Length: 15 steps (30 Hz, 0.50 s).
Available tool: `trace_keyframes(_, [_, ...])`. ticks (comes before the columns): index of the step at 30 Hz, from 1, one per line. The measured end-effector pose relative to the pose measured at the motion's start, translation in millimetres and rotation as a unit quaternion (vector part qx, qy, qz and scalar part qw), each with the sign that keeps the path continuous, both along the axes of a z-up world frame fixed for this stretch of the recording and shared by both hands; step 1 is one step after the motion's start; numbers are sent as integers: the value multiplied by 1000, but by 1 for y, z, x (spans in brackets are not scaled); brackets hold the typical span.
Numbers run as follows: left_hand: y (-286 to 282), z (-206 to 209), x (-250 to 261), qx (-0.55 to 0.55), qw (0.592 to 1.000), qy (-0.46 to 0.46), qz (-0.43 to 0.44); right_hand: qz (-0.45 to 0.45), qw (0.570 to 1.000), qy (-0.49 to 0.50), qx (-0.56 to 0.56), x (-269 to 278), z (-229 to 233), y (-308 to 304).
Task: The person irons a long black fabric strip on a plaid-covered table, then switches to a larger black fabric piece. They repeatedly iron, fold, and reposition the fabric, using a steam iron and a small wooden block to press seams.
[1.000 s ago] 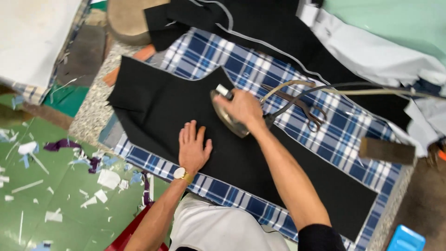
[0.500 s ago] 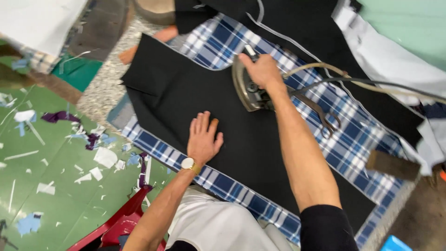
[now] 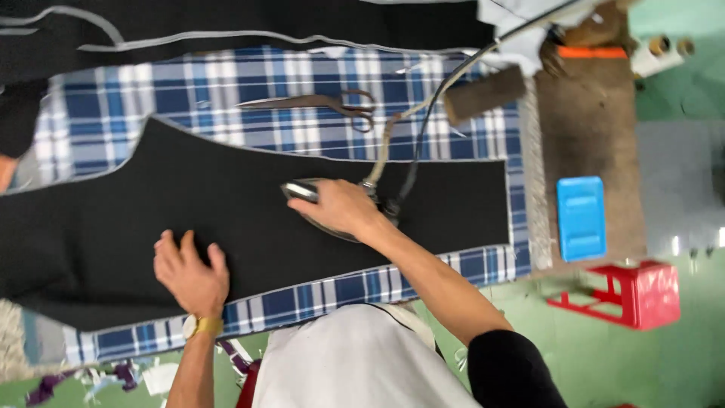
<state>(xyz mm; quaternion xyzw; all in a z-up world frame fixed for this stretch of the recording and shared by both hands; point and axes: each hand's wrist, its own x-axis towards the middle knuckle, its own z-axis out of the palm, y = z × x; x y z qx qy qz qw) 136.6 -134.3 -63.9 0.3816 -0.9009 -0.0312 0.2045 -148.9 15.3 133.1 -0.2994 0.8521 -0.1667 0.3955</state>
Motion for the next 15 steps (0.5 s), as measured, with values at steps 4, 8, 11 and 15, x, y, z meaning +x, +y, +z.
trace_keyframes(4, [-1,-13,3,-25,999,-16,-13,-95,994,26,47,-47,4,100])
trace_keyframes(8, [11,14,-13,-35,999,1,-16,-238,963,78,99,-99,-16,186])
trace_keyframes(11, [17,26,-18,-25,999,18,-21,-330,932,103,108,-147,-47,254])
trace_keyframes(15, [17,24,-17,-20,1000,16,-13,-392,893,189,119,-209,-97,332])
